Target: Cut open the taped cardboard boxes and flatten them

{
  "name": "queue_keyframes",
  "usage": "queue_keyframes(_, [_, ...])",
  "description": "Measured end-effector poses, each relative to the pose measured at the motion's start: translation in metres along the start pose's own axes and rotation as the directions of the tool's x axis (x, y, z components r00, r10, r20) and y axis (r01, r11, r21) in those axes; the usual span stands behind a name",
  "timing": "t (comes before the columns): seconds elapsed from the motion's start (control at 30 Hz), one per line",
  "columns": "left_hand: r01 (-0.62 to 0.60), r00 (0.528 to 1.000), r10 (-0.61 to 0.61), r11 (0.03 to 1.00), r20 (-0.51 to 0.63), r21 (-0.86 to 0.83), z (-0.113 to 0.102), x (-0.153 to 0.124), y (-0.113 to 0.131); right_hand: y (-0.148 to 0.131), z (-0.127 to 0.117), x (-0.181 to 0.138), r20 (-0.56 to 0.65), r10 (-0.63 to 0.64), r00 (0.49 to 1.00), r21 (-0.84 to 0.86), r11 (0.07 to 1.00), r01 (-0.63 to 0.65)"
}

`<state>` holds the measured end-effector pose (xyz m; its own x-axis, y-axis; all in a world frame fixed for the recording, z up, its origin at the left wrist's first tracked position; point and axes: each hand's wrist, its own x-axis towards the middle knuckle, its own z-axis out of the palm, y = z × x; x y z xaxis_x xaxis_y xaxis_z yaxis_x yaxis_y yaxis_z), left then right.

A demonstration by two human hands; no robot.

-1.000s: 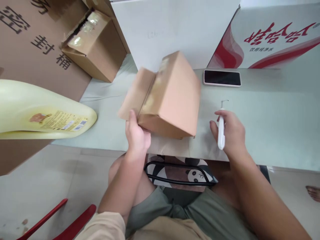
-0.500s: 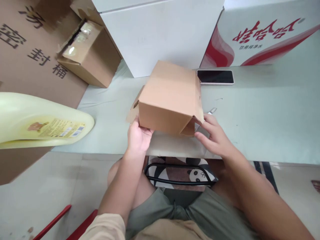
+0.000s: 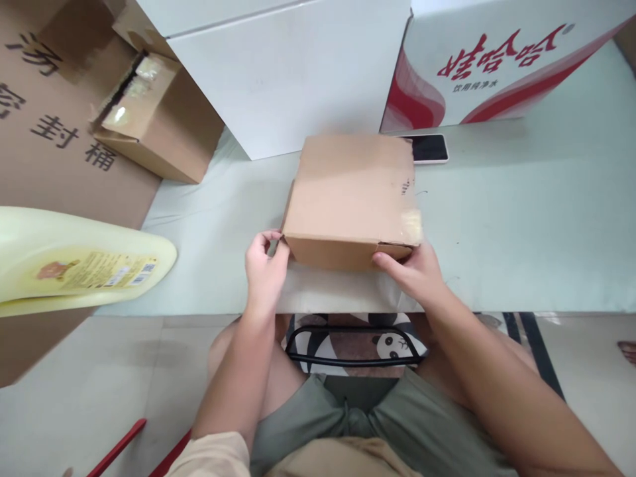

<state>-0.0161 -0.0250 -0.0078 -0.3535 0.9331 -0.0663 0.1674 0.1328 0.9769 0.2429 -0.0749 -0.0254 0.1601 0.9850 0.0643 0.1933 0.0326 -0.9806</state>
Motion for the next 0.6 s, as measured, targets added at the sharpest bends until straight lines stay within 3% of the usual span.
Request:
queue_keyframes(0.13, [0.085,0.99,-0.081,0.996,0.112,-0.032,-0.002,0.006,0.002,0.0,0.003,0.0,0.031,-0.002,1.0,-0.011,1.0,0.002])
queue_keyframes(0.33, [-0.078,0.944,0.16,0.958,0.29,-0.276,-0.001,0.02,-0.018,0.007,0.006,0.0,0.028,0.008,1.0,0.078,0.997,-0.01])
queue_keyframes(0.5, [0.065,0.953,-0.038,0.995,0.3,-0.081,-0.001,0.024,-0.025,0.01,0.007,0.001,0.076,0.008,0.997,0.179,0.984,-0.021])
queue_keyframes(0.6, [0.11,0.91,-0.087,0.993,0.405,-0.034,0.0,0.019,-0.026,0.014,0.006,0.001,0.07,0.029,0.997,0.183,0.982,-0.042])
